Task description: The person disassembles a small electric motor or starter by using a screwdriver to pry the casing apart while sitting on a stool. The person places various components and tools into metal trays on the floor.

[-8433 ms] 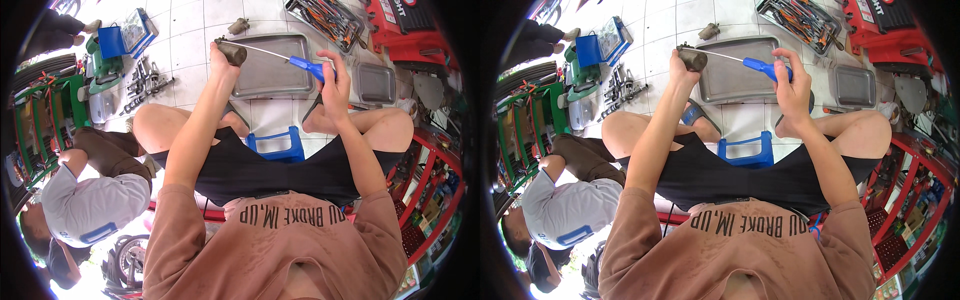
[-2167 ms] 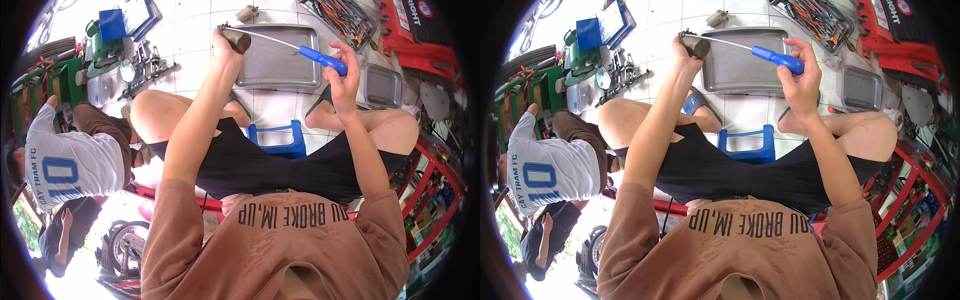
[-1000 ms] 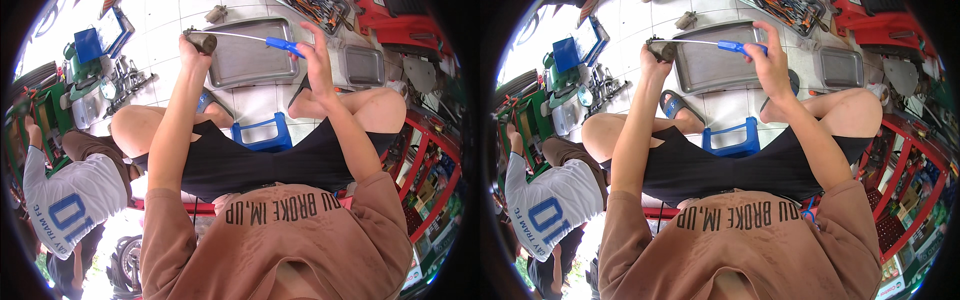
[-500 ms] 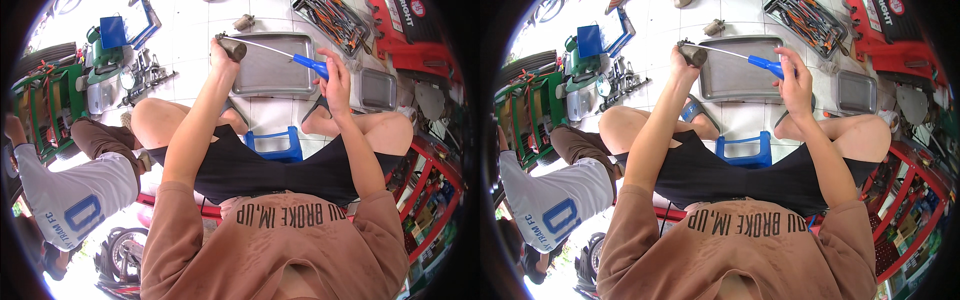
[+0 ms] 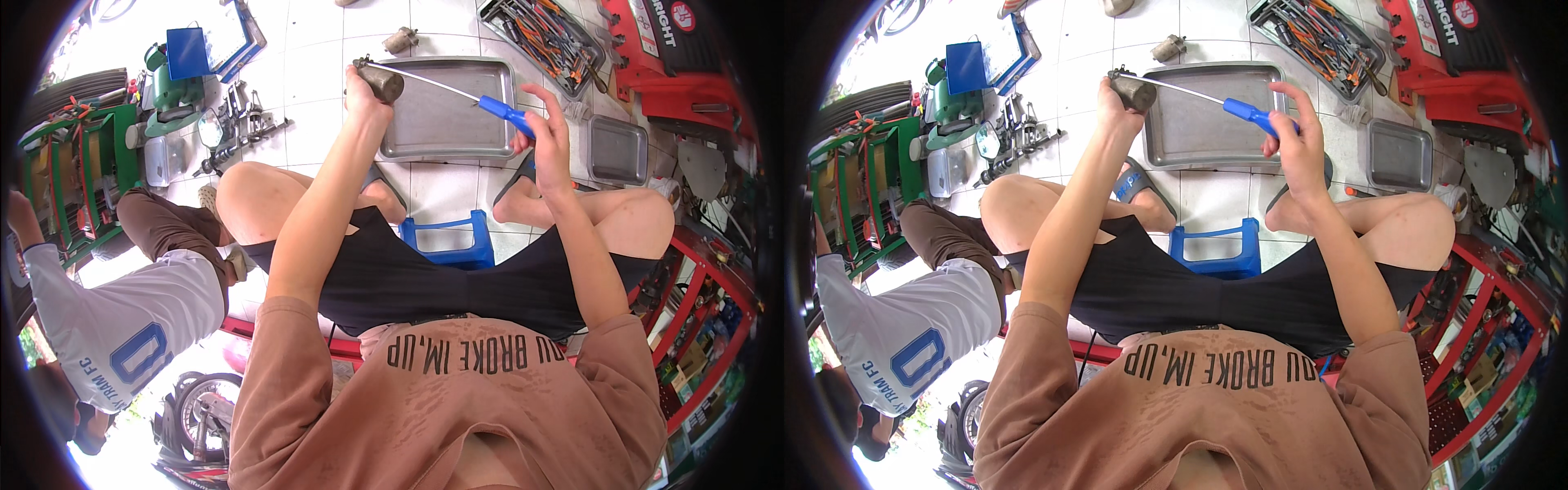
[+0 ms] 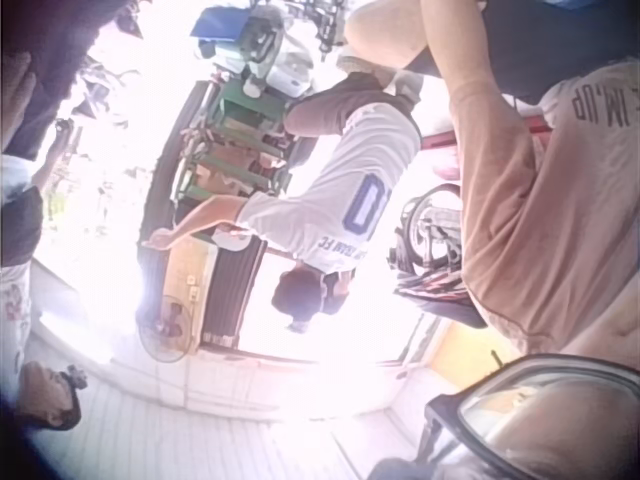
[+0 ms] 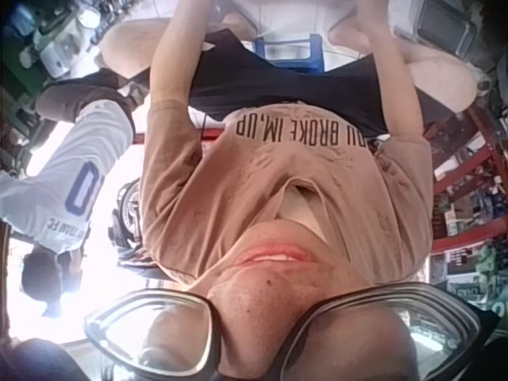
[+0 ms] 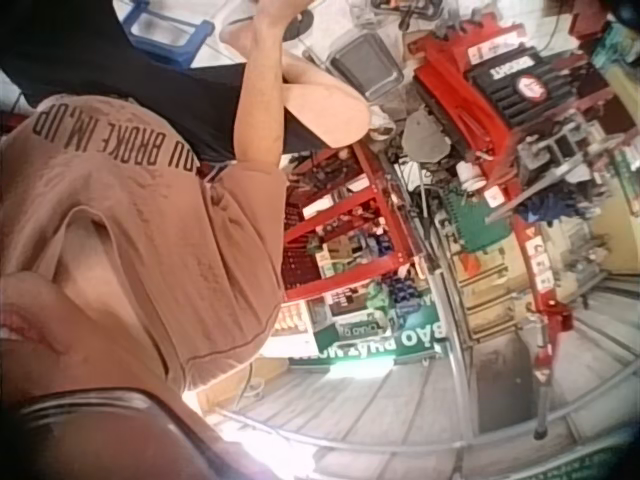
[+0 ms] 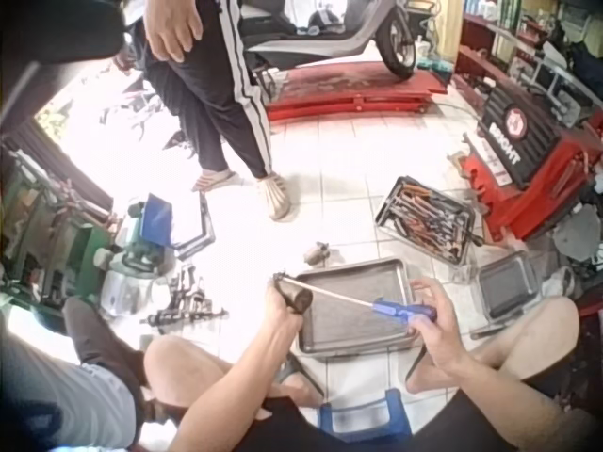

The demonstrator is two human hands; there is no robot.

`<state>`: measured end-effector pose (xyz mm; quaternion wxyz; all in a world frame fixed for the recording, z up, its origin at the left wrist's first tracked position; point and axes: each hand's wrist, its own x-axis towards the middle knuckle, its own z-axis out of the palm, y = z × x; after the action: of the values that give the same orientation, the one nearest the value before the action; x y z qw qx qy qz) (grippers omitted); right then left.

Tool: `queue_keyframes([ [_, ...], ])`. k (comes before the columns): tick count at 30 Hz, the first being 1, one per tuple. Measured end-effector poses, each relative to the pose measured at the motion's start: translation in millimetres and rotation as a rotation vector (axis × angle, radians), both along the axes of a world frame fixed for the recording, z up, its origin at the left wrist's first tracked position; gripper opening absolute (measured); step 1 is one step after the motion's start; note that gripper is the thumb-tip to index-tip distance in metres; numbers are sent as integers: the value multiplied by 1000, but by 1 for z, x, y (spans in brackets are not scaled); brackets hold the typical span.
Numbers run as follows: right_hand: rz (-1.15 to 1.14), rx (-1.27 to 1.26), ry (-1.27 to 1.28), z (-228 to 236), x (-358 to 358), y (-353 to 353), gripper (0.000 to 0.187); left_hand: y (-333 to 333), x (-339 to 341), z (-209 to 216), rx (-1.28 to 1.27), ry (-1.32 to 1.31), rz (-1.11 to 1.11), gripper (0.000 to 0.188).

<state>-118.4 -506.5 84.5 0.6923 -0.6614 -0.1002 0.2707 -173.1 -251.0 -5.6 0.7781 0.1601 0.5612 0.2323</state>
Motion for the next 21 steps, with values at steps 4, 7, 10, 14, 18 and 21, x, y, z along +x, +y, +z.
queue_keyframes([
  [4,-49,-41,-118,0,-6,4,33,1,0,-3,3,-12,-13,41],
  [7,106,-14,233,12,5,-7,33,3,-2,-4,9,-1,-10,40],
  [10,108,-60,214,8,5,-8,32,3,-1,-6,12,3,-7,40],
  [14,-51,-40,-315,-15,-3,-3,33,-1,2,-9,18,38,-22,40],
  [18,-100,-5,14,-12,-4,-8,31,-4,3,-20,-9,78,-56,42],
  [21,31,-55,324,6,14,-30,27,-22,11,-22,-41,60,7,51],
])
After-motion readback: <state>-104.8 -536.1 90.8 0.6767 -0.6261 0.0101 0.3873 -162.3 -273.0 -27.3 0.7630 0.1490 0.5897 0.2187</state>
